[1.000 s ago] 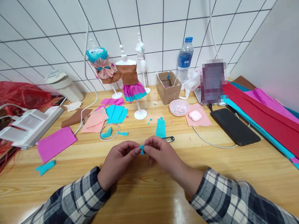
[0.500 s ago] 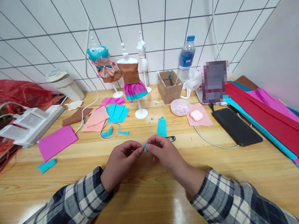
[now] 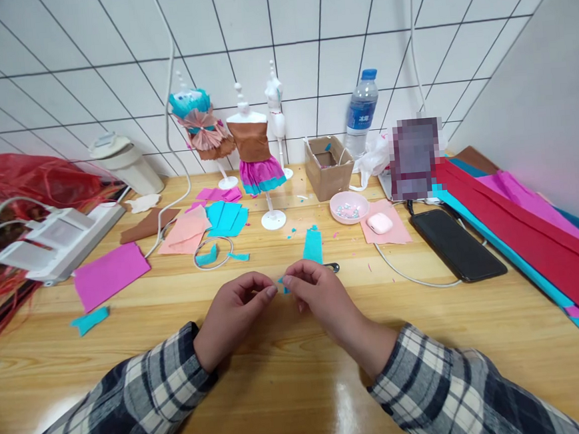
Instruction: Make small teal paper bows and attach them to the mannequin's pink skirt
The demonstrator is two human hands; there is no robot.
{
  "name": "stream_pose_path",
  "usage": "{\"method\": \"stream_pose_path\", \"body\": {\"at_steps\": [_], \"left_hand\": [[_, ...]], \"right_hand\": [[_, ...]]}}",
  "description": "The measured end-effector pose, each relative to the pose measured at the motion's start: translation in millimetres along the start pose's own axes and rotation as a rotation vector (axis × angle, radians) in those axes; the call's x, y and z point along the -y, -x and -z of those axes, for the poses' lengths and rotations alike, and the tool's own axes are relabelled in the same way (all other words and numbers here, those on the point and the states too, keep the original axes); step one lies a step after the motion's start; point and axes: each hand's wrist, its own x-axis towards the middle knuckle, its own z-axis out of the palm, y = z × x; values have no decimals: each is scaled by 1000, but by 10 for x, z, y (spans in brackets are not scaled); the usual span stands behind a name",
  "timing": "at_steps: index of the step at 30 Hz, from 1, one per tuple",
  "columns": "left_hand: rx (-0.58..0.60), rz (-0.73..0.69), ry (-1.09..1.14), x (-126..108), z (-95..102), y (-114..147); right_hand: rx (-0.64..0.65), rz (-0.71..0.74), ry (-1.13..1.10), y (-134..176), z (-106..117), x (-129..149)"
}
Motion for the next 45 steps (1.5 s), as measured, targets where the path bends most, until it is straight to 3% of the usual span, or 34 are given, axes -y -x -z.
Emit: {"method": "stream_pose_path", "body": {"at_steps": [8,18,24,34,40,45], "left_hand": [[79,-20,4,-19,4,10],[5,-3,53,15,49,-6],[40,-23,29,1,61,-3],[77,-41,8,-3,83,7],[140,-74,-29,21,118,6],[137,-123,-151,39,144,-5]], "right_hand": [[22,6,52,-11,13,-11],[105,-19,207,12,28,27],[159,-43,124,-4,61,39],[181,-29,245,6,76,77],[173,163,565,-8,134,128],[189,227,660,-8,154,133]]}}
